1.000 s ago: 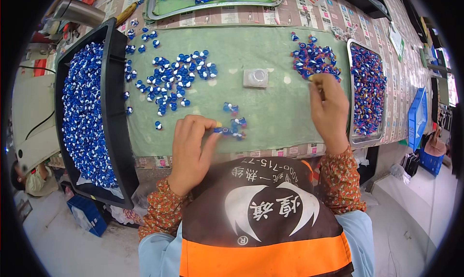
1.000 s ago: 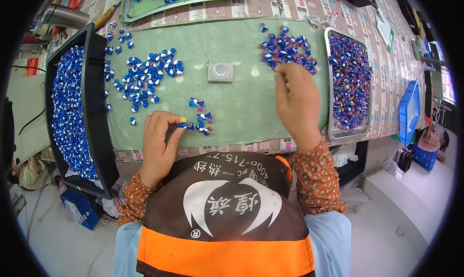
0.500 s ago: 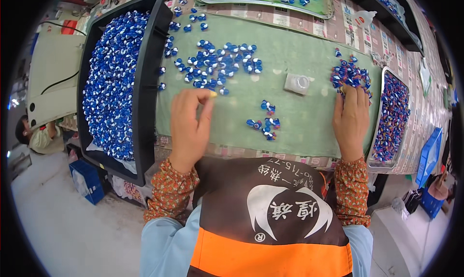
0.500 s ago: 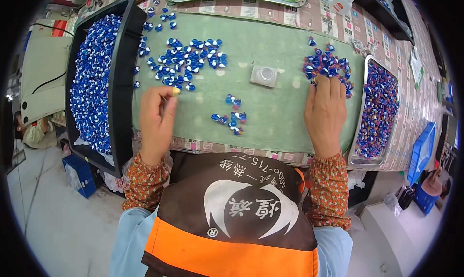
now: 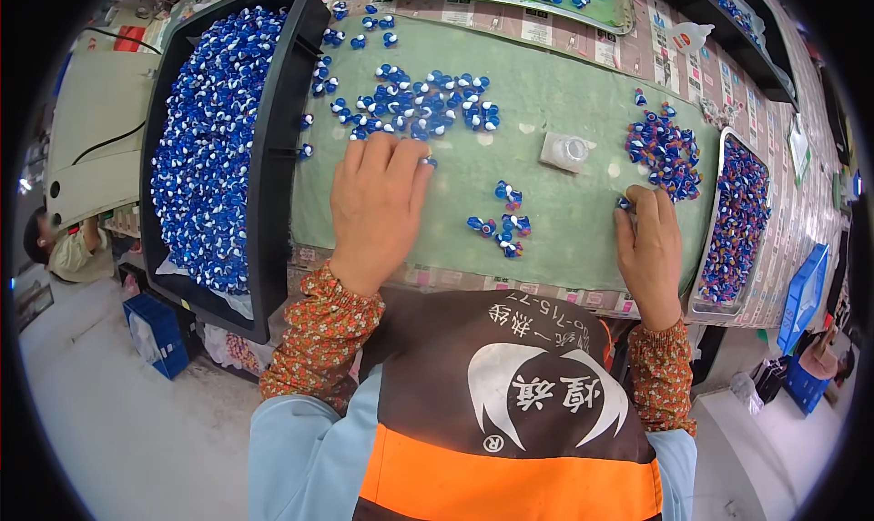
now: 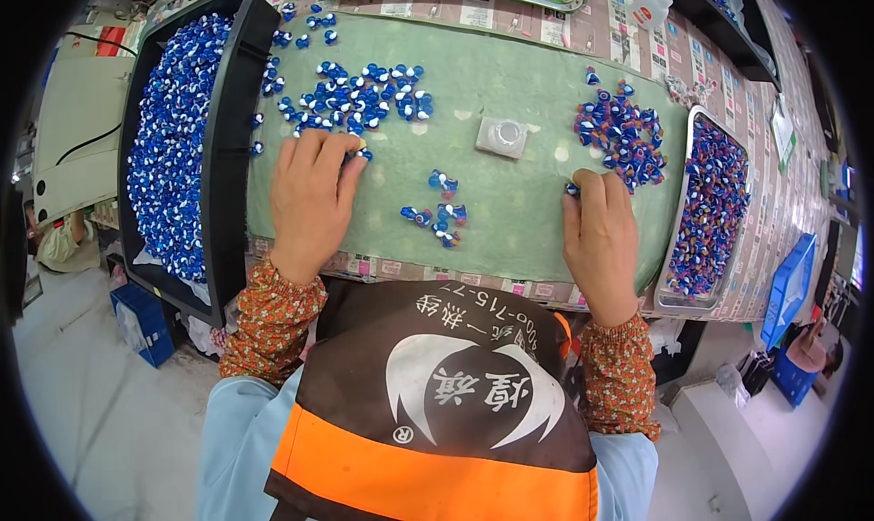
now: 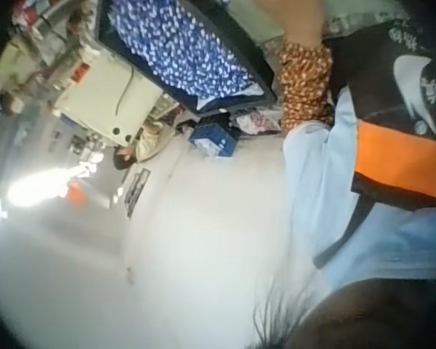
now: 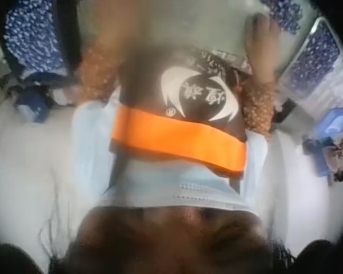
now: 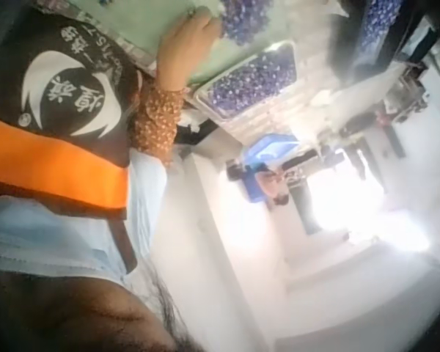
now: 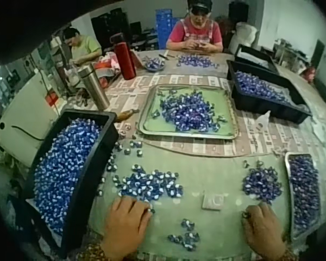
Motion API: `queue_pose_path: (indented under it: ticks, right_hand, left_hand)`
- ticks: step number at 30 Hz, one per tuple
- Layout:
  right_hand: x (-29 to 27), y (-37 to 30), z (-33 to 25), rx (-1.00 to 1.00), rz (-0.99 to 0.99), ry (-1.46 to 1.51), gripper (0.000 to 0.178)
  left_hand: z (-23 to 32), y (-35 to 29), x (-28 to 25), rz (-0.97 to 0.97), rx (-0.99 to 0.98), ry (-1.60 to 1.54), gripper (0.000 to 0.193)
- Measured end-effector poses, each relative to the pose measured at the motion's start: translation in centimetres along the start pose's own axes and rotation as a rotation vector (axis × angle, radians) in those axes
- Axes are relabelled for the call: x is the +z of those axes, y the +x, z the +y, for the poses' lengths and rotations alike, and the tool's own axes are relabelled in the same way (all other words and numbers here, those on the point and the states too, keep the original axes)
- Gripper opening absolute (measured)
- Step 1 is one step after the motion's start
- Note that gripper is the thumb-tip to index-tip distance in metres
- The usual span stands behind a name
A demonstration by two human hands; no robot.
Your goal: The person assembles small plastic components by joining pieces together by hand and placing the assembled items onto the work mat.
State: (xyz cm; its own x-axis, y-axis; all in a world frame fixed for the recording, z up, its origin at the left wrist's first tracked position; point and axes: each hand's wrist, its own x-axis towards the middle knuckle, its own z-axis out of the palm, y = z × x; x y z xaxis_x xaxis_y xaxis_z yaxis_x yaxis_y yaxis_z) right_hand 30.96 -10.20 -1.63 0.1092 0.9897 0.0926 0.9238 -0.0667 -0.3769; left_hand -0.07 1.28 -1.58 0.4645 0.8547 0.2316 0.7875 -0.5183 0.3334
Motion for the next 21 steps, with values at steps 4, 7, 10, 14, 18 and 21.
queue_pose_path:
  ticks: [4,7,10,14,18,21]
  right_hand:
    - [0.2,-0.2,0.3,0.038,0.03,0.099,0.024]
    - [0.0,-0.2,0.4,0.005,0.036,0.09,0.021]
    - [-0.4,0.5,0.1,0.034,-0.009,0.099,0.02]
    - [-1.3,1.1,-0.1,-0.004,0.017,0.215,0.022]
    - [-2.7,2.7,-2.3,0.013,0.005,0.333,0.021]
    - [-2.8,4.4,-3.5,-0.106,0.024,0.284,0.02]
  left_hand:
    - [0.5,-0.3,0.5,-0.005,0.004,-0.048,0.019]
    - [1.2,-0.4,0.8,-0.002,0.018,-0.04,0.02]
    - [1.2,-0.5,1.7,0.016,0.028,-0.017,0.021]
    - [0.7,-0.6,1.9,0.125,0.086,-0.136,0.019]
    - [0.6,-1.2,1.9,0.12,-0.024,-0.434,0.019]
    - [1.3,-1.2,1.1,0.004,-0.27,-0.698,0.017]
